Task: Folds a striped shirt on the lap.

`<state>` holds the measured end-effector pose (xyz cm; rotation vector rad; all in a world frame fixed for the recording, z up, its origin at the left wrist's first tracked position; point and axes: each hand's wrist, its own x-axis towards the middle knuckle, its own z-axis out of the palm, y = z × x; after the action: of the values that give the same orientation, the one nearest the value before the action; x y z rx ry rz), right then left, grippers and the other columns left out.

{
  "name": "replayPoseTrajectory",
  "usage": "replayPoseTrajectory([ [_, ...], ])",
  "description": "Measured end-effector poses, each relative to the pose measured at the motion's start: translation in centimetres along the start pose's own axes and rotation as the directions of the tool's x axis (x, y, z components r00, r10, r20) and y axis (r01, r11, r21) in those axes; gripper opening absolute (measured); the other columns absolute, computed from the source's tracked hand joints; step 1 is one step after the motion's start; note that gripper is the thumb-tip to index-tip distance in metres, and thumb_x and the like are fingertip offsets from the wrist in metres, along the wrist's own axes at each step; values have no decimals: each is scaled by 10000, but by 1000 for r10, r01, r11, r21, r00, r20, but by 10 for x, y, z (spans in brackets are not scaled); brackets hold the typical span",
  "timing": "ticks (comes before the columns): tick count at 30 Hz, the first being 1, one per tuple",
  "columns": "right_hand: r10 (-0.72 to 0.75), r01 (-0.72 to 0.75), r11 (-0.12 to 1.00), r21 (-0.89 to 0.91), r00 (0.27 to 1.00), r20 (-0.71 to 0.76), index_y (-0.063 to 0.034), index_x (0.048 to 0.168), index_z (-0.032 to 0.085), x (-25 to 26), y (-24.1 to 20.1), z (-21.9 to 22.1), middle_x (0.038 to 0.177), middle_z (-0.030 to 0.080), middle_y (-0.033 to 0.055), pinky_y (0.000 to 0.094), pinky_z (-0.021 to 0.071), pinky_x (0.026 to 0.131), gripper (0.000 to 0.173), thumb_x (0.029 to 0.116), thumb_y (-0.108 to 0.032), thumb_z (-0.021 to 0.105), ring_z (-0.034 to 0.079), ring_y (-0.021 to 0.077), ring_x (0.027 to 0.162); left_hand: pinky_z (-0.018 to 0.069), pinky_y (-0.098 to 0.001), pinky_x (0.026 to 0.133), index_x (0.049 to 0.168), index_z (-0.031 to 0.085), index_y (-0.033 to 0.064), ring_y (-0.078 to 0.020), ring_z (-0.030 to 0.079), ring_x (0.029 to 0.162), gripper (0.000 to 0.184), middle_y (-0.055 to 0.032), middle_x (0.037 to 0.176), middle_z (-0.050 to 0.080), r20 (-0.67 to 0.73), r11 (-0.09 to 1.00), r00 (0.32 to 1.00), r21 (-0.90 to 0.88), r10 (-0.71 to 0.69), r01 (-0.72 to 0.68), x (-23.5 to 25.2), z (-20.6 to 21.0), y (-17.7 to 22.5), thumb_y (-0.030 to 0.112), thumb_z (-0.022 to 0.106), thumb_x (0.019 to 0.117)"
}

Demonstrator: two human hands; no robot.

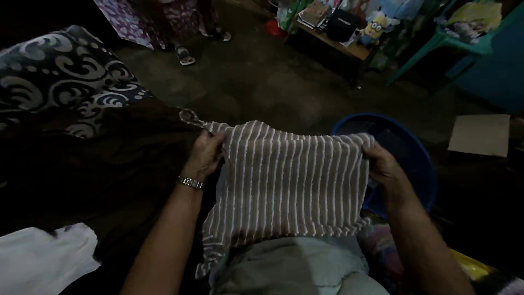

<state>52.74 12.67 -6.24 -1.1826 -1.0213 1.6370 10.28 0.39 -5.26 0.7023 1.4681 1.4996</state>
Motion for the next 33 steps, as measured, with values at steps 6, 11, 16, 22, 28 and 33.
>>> replayPoseTrajectory([
  [6,-265,236,954,-185,953,-150,-112,1470,371,39,-83,36,1068,621,21,310,588,745,475,1027,-90,541,651,88,834,562,-249,697,1266,523,103,-40,632,789,336,21,992,633,-238,968,963,242,123,-64,33,-7,74,214,660,980],
  [11,-519,468,828,-308,848,-108,-51,1397,476,68,-159,75,1120,608,40,292,569,817,416,1002,-106,597,639,86,917,541,-271,744,1298,552,112,-35,610,825,412,24,1039,614,-251,875,923,460,292,-151,44,3,168,313,676,961],
  [16,-671,674,695,-250,733,111,-93,1230,510,56,-194,64,1031,609,-76,180,550,764,204,1028,-66,522,616,-18,854,581,-247,756,1145,551,181,-41,669,819,208,80,942,669,-102,912,915,182,389,-368,42,-4,196,181,654,964],
  [22,-483,563,773,-292,821,305,-248,1055,597,-5,-113,2,950,632,-147,219,558,778,167,961,-116,556,618,-13,850,459,-133,458,1097,566,178,54,529,531,102,118,756,604,-207,900,975,436,76,22,-48,-8,128,243,598,1026],
  [28,43,92,849,-520,969,242,-35,1027,643,-55,39,-69,951,653,-32,252,552,785,124,933,-25,563,623,35,832,561,-213,632,1167,557,16,-33,637,687,196,15,877,664,-202,892,921,249,-333,377,-110,-51,-44,28,614,980],
  [33,-9,64,945,-321,985,170,-101,1047,641,-55,71,-66,955,672,-69,237,559,770,146,944,-96,538,637,28,818,608,-274,667,1160,590,17,-99,700,751,153,-21,908,710,-236,943,915,-11,-326,333,-121,-52,-89,52,538,1021],
])
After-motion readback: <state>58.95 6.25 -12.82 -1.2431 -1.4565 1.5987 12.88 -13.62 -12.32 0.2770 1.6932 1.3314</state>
